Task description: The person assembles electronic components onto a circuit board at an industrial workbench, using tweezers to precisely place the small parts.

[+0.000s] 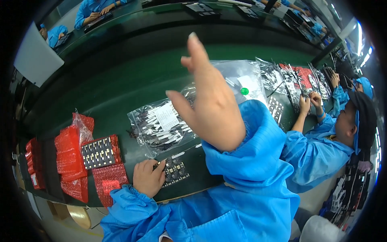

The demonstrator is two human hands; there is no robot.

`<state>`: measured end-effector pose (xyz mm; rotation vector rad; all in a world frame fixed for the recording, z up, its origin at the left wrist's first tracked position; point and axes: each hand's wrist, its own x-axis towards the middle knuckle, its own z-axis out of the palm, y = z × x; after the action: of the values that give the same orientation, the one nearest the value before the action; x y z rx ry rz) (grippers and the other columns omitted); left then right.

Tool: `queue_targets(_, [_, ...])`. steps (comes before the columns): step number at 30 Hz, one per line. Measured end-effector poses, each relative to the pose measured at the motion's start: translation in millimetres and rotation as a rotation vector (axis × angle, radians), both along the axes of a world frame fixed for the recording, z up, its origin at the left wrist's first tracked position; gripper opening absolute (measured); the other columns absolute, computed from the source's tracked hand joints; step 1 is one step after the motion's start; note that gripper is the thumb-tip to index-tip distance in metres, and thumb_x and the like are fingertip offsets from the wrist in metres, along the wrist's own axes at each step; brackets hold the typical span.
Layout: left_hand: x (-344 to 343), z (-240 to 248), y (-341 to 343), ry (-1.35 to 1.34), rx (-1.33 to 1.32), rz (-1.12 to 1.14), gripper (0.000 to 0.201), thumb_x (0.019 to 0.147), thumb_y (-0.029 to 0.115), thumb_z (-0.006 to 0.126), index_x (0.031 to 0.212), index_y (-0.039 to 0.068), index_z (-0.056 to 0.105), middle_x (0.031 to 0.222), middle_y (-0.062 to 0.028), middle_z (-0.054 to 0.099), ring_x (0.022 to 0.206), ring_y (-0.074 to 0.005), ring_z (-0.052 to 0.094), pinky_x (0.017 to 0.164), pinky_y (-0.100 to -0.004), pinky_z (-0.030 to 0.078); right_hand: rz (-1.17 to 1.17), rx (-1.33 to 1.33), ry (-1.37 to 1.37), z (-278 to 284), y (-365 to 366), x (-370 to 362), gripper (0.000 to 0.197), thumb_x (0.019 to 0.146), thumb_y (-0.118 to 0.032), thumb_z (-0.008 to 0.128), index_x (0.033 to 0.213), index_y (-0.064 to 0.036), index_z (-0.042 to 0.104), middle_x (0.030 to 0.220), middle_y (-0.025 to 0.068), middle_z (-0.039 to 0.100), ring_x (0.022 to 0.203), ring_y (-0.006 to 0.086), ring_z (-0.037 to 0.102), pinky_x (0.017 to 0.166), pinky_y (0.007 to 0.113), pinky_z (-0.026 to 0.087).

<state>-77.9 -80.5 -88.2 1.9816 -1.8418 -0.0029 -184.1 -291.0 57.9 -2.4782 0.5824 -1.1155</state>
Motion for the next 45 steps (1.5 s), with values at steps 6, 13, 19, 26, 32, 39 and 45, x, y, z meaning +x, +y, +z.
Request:
queue_targets(6, [2, -1, 3, 0.034, -0.008, 0.01, 0.039, 0.066, 0.014, 0.068, 0.104, 0.011, 0.063, 0.093, -0.0068, 0.053, 0.09, -0.0277, 0.052, 0.073, -0.0392, 0.04, -0.169, -0.069, -0.258, -5, -12, 17, 0.091, 0.079, -0.008, 0.066, 0.143, -0.0065, 0.001, 0.12, 0.0188, 0.051, 0.101, 0.0249, 0.054, 0.088, 0.036, 0.042])
queue_targets(13, [2, 12, 4, 0.133, 0.072, 0.047, 0.037, 0.069, 0.016, 0.068, 0.105, 0.011, 0.062, 0.097, -0.0061, 0.055, 0.093, -0.0254, 0.052, 0.076, -0.0378, 0.041, 0.167, 0.166, 0.334, -18, 8, 1, 0.063, 0.073, -0.014, 0.071, 0.129, -0.0045, 0.043, 0.109, 0.0178, 0.059, 0.094, 0.0314, 0.058, 0.08, 0.037, 0.047])
queue_targets(19, [37, 32, 17, 0.42, -0.027, 0.217, 0.03, 0.077, 0.015, 0.065, 0.105, 0.006, 0.06, 0.095, -0.0089, 0.058, 0.085, -0.0279, 0.057, 0.077, -0.0367, 0.047, 0.465, 0.083, 0.636, -67, 35, 4, 0.054, 0.066, -0.015, 0.073, 0.116, -0.0051, 0.054, 0.109, 0.0141, 0.056, 0.102, 0.0311, 0.053, 0.089, 0.037, 0.044])
queue_targets(26, [75, 44, -25, 0.256, 0.016, 0.438, 0.034, 0.079, 0.004, 0.06, 0.112, 0.005, 0.054, 0.1, -0.013, 0.06, 0.087, -0.0269, 0.06, 0.075, -0.0332, 0.049, 0.414, 0.001, 0.697, -97, 42, 5, 0.059, 0.066, -0.021, 0.072, 0.12, -0.0091, 0.052, 0.118, 0.013, 0.052, 0.111, 0.0307, 0.048, 0.092, 0.039, 0.041])
queue_targets(32, [112, 22, -50, -0.251, 0.158, 0.328, 0.016, 0.076, 0.009, 0.05, 0.09, 0.01, 0.059, 0.093, -0.0055, 0.062, 0.087, -0.0235, 0.057, 0.072, -0.0377, 0.044, 0.398, -0.017, 0.679, -108, 39, -3, 0.058, 0.064, -0.02, 0.074, 0.117, -0.0096, 0.053, 0.119, 0.0102, 0.051, 0.112, 0.0291, 0.047, 0.091, 0.04, 0.042])
queue_targets(39, [113, 28, -67, -0.165, 0.43, 0.253, 0.012, 0.076, 0.009, 0.049, 0.084, 0.009, 0.058, 0.084, -0.0075, 0.063, 0.086, -0.0251, 0.058, 0.074, -0.0381, 0.043, 0.384, 0.031, 0.67, -112, 37, -5, 0.06, 0.065, -0.018, 0.074, 0.12, -0.0098, 0.052, 0.121, 0.0108, 0.051, 0.114, 0.0303, 0.046, 0.095, 0.04, 0.039])
queue_targets(45, [113, 64, -41, -0.291, 0.446, 0.109, 0.009, 0.074, 0.008, 0.053, 0.077, 0.009, 0.061, 0.079, -0.0088, 0.062, 0.084, -0.0258, 0.058, 0.075, -0.0388, 0.043, 0.365, 0.046, 0.688, -113, 34, -7, 0.055, 0.067, -0.019, 0.072, 0.119, -0.0107, 0.054, 0.122, 0.0095, 0.05, 0.116, 0.0288, 0.045, 0.094, 0.04, 0.039])
